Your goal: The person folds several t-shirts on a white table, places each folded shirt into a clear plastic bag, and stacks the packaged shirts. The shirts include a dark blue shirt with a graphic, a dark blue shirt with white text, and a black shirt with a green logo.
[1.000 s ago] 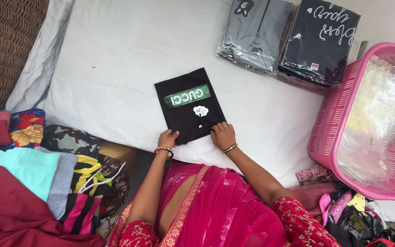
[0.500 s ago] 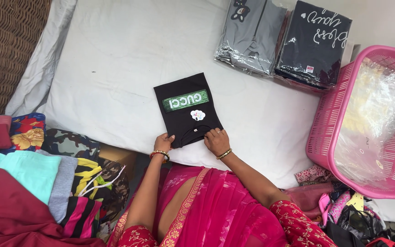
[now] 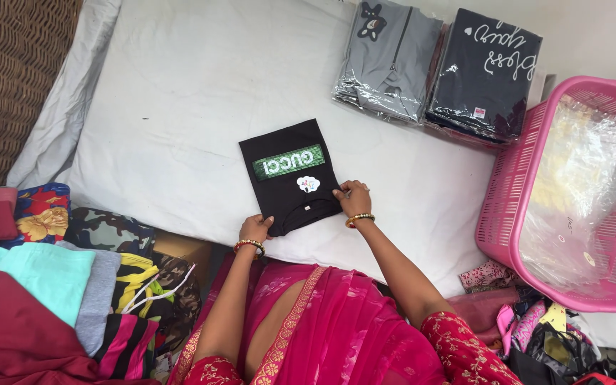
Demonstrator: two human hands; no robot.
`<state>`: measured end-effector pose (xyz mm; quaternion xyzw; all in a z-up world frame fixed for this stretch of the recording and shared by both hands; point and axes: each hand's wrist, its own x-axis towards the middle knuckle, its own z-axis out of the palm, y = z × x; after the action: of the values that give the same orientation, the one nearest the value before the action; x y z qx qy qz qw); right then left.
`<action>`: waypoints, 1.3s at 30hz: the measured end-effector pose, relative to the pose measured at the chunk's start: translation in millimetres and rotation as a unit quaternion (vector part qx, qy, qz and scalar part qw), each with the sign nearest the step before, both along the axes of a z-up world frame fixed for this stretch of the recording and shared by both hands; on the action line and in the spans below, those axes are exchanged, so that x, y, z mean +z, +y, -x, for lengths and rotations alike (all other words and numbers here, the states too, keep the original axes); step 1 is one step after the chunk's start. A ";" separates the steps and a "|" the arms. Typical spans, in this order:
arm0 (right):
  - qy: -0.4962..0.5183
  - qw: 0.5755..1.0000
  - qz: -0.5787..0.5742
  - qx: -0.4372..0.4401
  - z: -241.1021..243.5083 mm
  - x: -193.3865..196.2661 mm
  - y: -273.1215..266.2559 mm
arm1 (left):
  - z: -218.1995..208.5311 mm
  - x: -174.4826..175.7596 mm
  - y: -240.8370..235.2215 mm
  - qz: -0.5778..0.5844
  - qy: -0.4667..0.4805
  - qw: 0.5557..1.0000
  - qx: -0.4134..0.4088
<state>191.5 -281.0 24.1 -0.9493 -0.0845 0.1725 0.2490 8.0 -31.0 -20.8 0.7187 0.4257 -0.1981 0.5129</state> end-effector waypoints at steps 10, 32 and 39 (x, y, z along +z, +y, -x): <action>-0.029 0.999 -0.033 0.006 -22.7 15.7 8.0 | -29.0 53.9 29.9 -0.024 0.067 0.994 -0.087; 0.119 0.987 -0.077 -0.069 -173.1 -24.6 144.2 | -154.9 -13.6 110.0 0.025 -0.217 0.939 0.267; 0.034 0.989 -0.139 -0.032 -175.1 -41.9 141.0 | -155.4 5.1 114.3 -0.047 -0.185 0.954 0.232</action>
<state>366.6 -140.0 -17.8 -0.9012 -0.0689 0.1833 0.3866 163.3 83.3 -15.8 0.6474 0.4874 0.0827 0.5800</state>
